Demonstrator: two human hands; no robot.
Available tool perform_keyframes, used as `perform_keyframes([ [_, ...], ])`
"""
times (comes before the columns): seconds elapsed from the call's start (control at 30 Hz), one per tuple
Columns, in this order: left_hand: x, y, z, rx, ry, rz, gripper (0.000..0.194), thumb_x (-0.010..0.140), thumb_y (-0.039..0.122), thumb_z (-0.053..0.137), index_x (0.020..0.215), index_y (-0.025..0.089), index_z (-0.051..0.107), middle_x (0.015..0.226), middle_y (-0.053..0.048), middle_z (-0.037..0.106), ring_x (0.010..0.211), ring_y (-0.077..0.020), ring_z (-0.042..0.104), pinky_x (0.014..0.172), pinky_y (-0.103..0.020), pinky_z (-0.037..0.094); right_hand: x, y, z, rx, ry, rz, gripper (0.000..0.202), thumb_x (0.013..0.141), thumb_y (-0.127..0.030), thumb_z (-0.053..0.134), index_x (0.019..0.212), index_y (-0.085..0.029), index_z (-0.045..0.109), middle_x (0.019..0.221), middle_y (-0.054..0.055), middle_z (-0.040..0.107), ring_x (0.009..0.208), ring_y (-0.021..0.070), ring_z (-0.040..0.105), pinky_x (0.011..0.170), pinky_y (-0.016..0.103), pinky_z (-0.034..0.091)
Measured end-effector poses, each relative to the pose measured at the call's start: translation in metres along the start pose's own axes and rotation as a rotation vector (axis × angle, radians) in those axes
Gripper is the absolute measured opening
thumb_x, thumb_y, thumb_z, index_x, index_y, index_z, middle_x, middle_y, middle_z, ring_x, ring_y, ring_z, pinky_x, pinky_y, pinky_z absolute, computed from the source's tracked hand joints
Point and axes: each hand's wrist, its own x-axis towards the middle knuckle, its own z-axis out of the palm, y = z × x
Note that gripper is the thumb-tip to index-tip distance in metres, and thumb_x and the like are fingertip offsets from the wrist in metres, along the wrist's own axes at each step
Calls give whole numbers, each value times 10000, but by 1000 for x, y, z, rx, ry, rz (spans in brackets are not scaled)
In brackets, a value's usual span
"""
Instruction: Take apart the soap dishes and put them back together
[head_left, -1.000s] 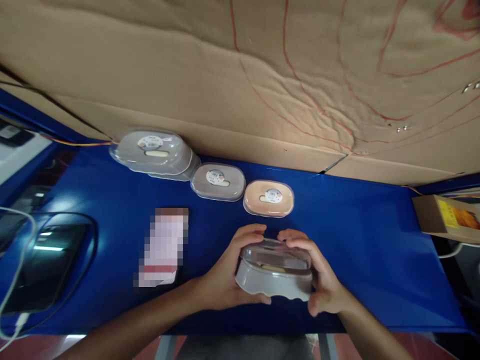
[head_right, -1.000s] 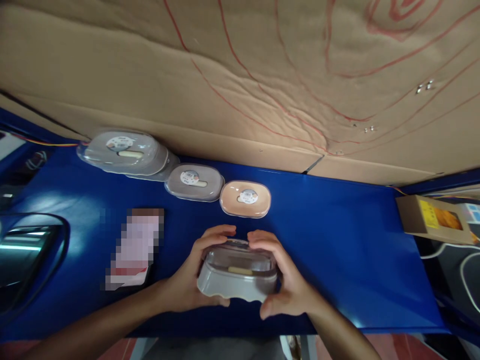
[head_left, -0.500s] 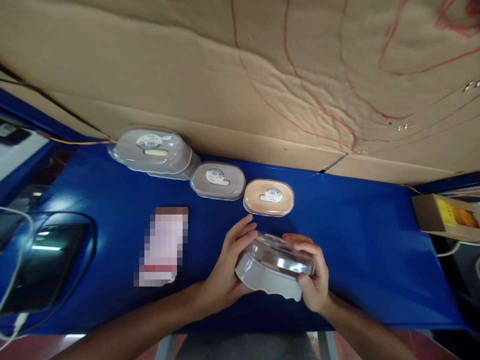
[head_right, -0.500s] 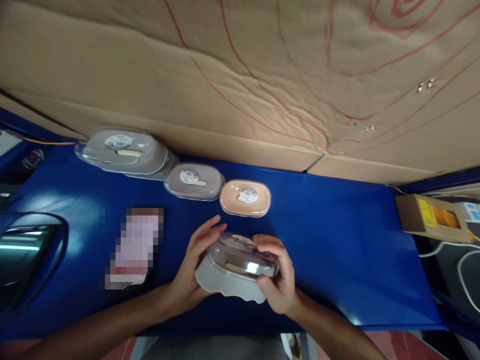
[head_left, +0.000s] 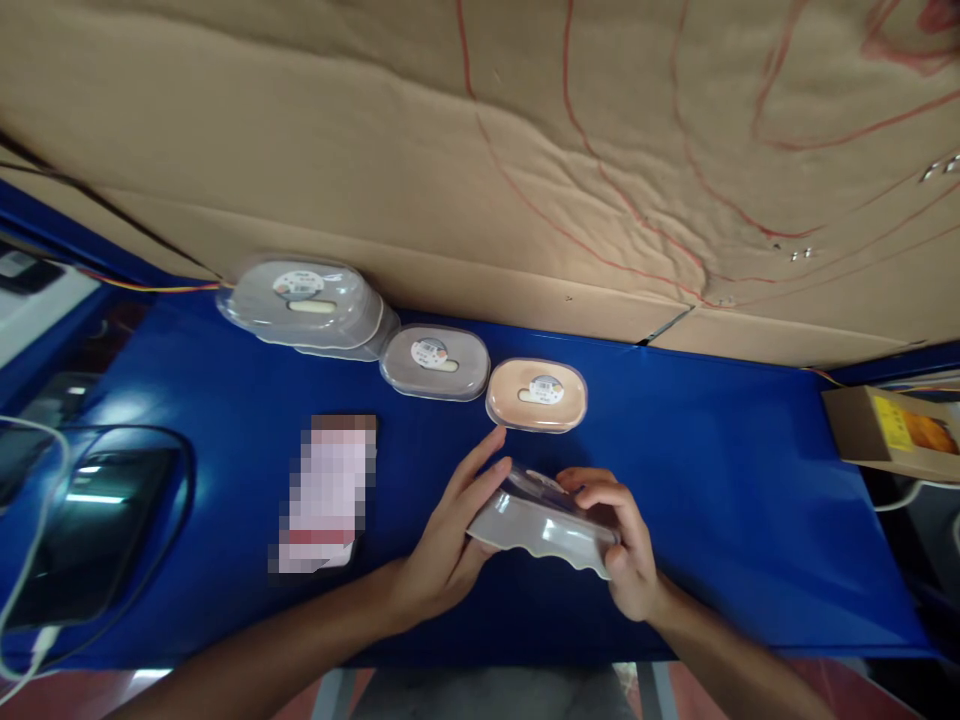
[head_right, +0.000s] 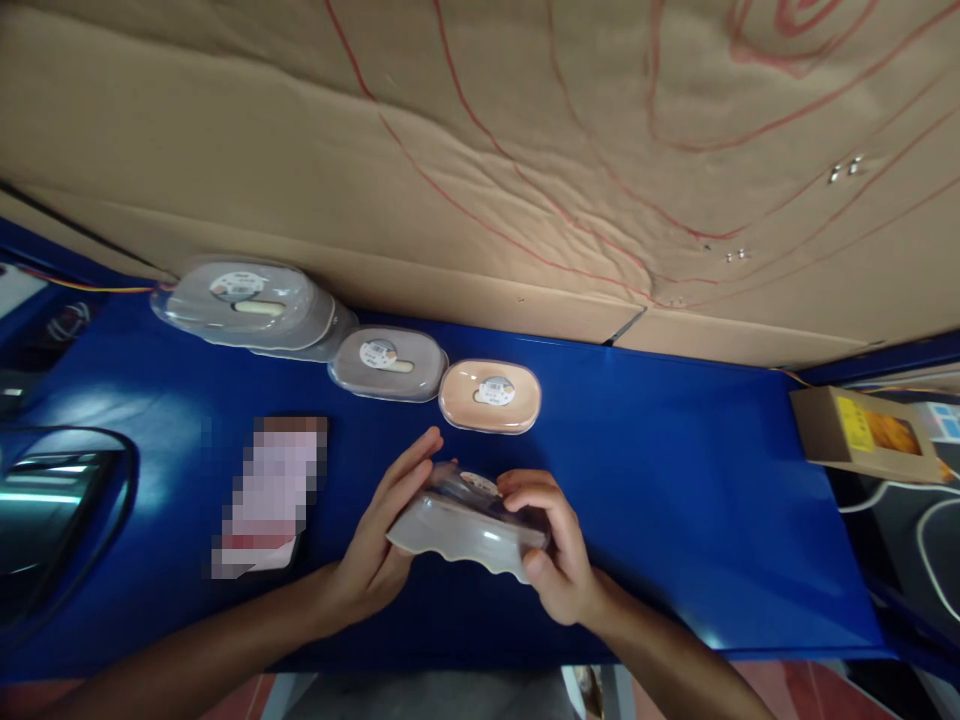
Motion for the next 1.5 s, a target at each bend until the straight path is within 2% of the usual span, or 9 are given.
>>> perform_keyframes([
  [0.13, 1, -4, -3, 55, 28, 78, 534, 1111, 429, 401, 1625, 284, 409, 1754, -128, 271, 1541, -295, 420, 1200, -482, 491, 0, -2, 4, 81, 9, 126, 453, 1060, -644, 427, 1274, -295, 622, 1284, 101, 631, 1250, 296, 605, 1044, 433, 509],
  [0.23, 1, -5, -7, 155, -2, 156, 514, 1113, 414, 410, 1609, 282, 440, 1748, -117, 297, 1508, -289, 469, 1186, -463, 501, 2, -3, 8, 224, 37, 256, 461, 1072, -649, 377, 1224, -302, 638, 1266, 79, 648, 1222, 273, 632, 1041, 404, 517],
  [0.33, 0, -4, -9, 180, -3, 211, 493, 1117, 397, 407, 1596, 295, 461, 1742, -109, 317, 1500, -301, 479, 1152, -473, 529, 4, -6, 8, 247, -25, 304, 479, 1055, -677, 406, 1248, -308, 642, 1300, 74, 652, 1251, 272, 617, 1073, 400, 497],
  [0.47, 2, -2, -9, 131, 47, 164, 470, 1115, 424, 387, 1542, 302, 539, 1718, -113, 366, 1430, -283, 556, 1095, -457, 576, 5, -11, 5, 252, -129, 340, 514, 1052, -682, 413, 1338, -313, 628, 1398, 86, 630, 1308, 290, 596, 1118, 428, 464],
  [0.63, 5, 2, -9, 19, 30, 106, 467, 1121, 421, 366, 1509, 271, 576, 1582, -134, 550, 1313, -245, 652, 986, -395, 643, 1, -10, 5, 317, -173, 367, 580, 1008, -725, 479, 1403, -323, 616, 1470, 92, 599, 1366, 311, 574, 1146, 448, 455],
  [0.8, 5, 0, -11, 60, 56, 117, 455, 1119, 404, 387, 1499, 253, 588, 1657, -149, 460, 1414, -311, 575, 1062, -493, 606, -4, -6, 12, 444, -76, 477, 528, 1050, -655, 454, 1442, -341, 615, 1467, 81, 653, 1348, 298, 623, 1135, 459, 483],
  [1.1, 8, 0, -12, 3, 104, 73, 438, 1126, 372, 377, 1477, 233, 600, 1624, -161, 505, 1409, -328, 588, 1039, -525, 614, -3, 0, 8, 385, -94, 433, 610, 1022, -684, 485, 1478, -295, 598, 1501, 114, 637, 1377, 333, 611, 1174, 529, 457],
  [1.27, 14, 6, -16, 25, 125, 103, 426, 1127, 363, 377, 1459, 229, 609, 1550, -159, 592, 1337, -281, 650, 997, -453, 633, -4, 0, 8, 380, -135, 417, 638, 1022, -696, 473, 1521, -306, 548, 1547, 115, 597, 1442, 335, 558, 1193, 548, 435],
  [1.5, 14, 8, -17, 8, 113, 63, 430, 1132, 379, 368, 1433, 205, 620, 1515, -159, 615, 1312, -246, 658, 1012, -397, 604, 1, -7, 6, 405, -211, 290, 769, 909, -731, 664, 1562, -368, 483, 1595, 101, 535, 1460, 327, 538, 1199, 502, 434],
])
